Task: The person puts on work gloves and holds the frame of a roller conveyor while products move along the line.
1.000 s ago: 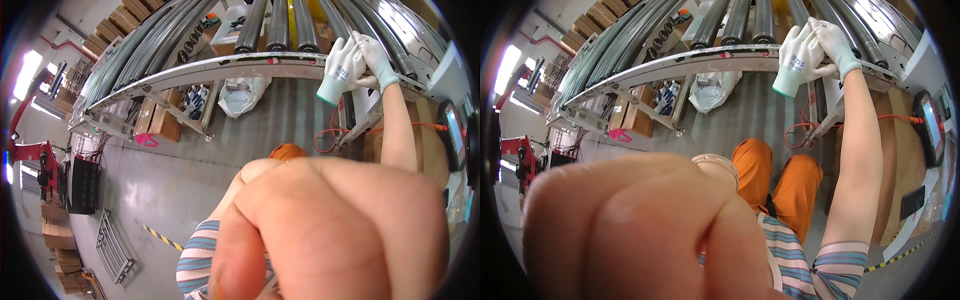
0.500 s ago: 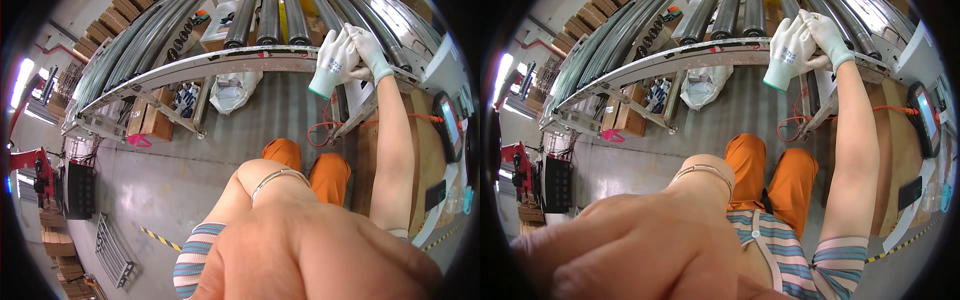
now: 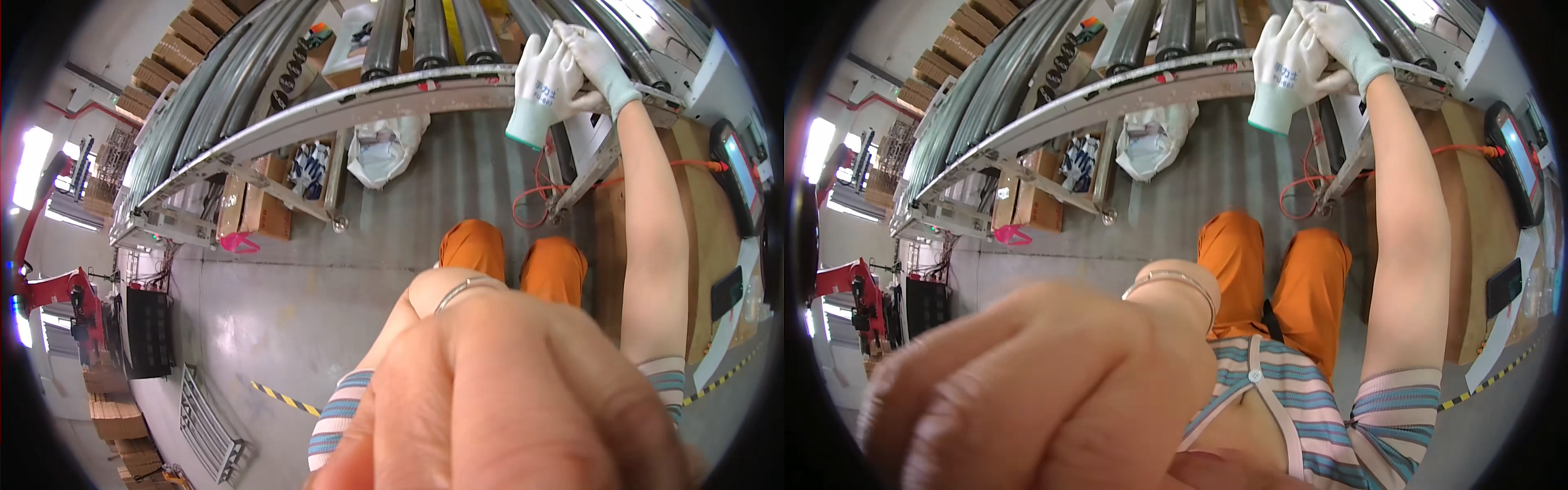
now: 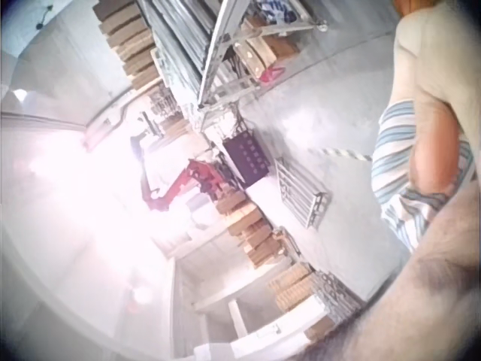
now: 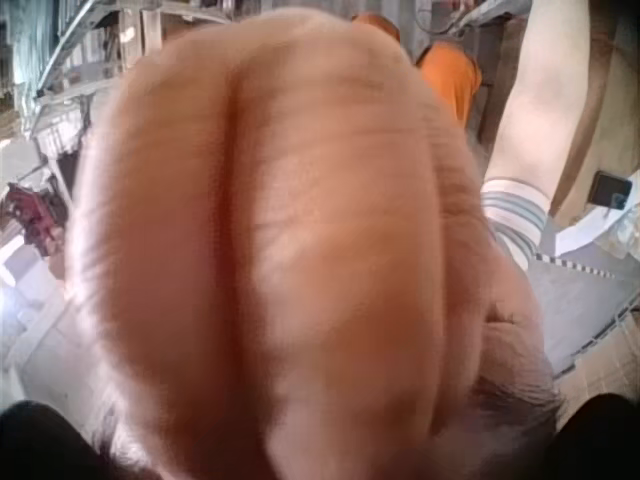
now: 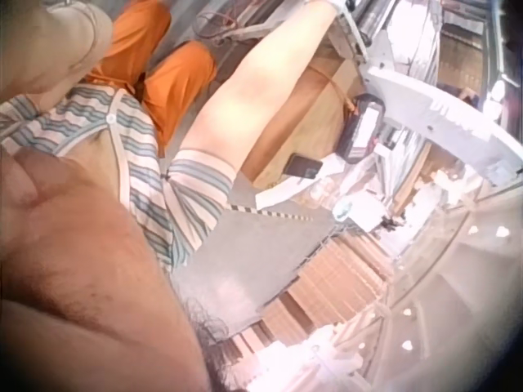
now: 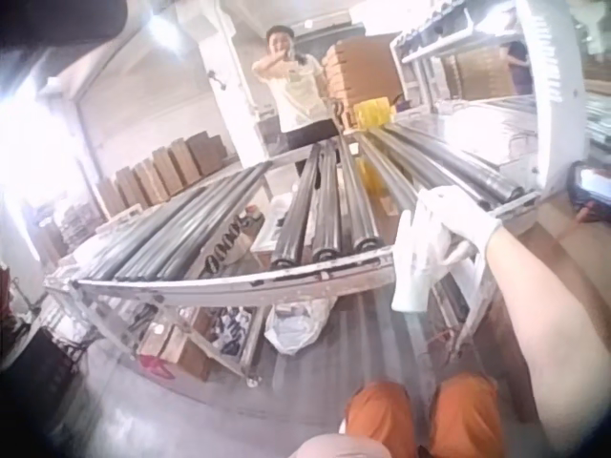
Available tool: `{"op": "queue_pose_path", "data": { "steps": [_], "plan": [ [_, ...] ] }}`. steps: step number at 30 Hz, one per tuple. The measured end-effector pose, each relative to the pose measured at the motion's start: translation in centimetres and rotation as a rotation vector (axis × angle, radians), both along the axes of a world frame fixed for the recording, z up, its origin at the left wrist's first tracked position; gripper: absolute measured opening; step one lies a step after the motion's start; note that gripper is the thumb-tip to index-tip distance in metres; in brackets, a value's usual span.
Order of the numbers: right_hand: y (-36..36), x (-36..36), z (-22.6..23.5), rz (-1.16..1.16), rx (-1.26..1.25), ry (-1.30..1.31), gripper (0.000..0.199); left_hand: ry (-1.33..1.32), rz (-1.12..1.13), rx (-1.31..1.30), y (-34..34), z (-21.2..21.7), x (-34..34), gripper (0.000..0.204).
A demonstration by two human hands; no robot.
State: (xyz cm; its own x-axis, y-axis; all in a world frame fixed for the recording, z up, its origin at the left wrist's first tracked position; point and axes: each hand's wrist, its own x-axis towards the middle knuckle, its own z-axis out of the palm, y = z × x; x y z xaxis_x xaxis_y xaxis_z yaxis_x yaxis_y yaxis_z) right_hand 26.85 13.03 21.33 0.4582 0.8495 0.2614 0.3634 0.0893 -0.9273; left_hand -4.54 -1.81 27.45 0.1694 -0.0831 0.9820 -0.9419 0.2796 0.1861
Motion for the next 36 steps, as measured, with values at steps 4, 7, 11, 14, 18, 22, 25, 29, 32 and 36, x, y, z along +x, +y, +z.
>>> {"op": "queue_pose_path", "data": {
  "steps": [4,7,11,14,18,22,25,29,32,36],
  "plan": [
    [-0.3,-1.7,0.8,-0.005,-0.021,-0.069,0.042,-0.017,0.013,0.006,-0.7,-0.5,-0.9,0.020],
    [-0.7,-1.3,1.2,-0.048,-0.046,-0.048,0.044,-0.025,0.010,0.030,-1.2,-0.4,-0.5,0.020],
    [0.8,-2.1,-0.2,-0.019,0.004,-0.024,0.040,-0.001,0.012,0.035,-1.4,-1.0,-0.5,0.021],
    [-0.3,-1.2,1.1,0.008,-0.026,0.058,0.039,-0.001,-0.021,0.021,-1.1,-0.7,0.3,0.021],
    [-0.7,-1.4,0.4,0.010,0.030,0.211,0.036,0.013,-0.022,-0.015,-1.2,0.0,0.2,0.021],
    [0.3,-0.7,-0.3,-0.004,-0.011,-0.065,0.035,0.020,-0.005,0.016,-1.4,-0.3,0.1,0.021],
    [-0.2,-1.7,0.6,0.008,0.009,-0.066,0.038,0.008,-0.008,0.047,-2.0,-0.4,0.1,0.022],
    [-1.0,-1.0,0.2,-0.013,0.023,0.006,0.039,0.006,-0.021,0.053,-2.9,-0.5,0.2,0.022],
    [0.1,-2.3,0.1,-0.099,-0.029,-0.135,0.042,0.019,0.001,0.039,-3.0,-0.7,-0.1,0.022],
    [0.2,-0.4,0.2,-0.010,-0.027,-0.012,0.040,0.025,-0.019,0.013,-2.7,-0.5,0.1,0.022]
  ]
}}
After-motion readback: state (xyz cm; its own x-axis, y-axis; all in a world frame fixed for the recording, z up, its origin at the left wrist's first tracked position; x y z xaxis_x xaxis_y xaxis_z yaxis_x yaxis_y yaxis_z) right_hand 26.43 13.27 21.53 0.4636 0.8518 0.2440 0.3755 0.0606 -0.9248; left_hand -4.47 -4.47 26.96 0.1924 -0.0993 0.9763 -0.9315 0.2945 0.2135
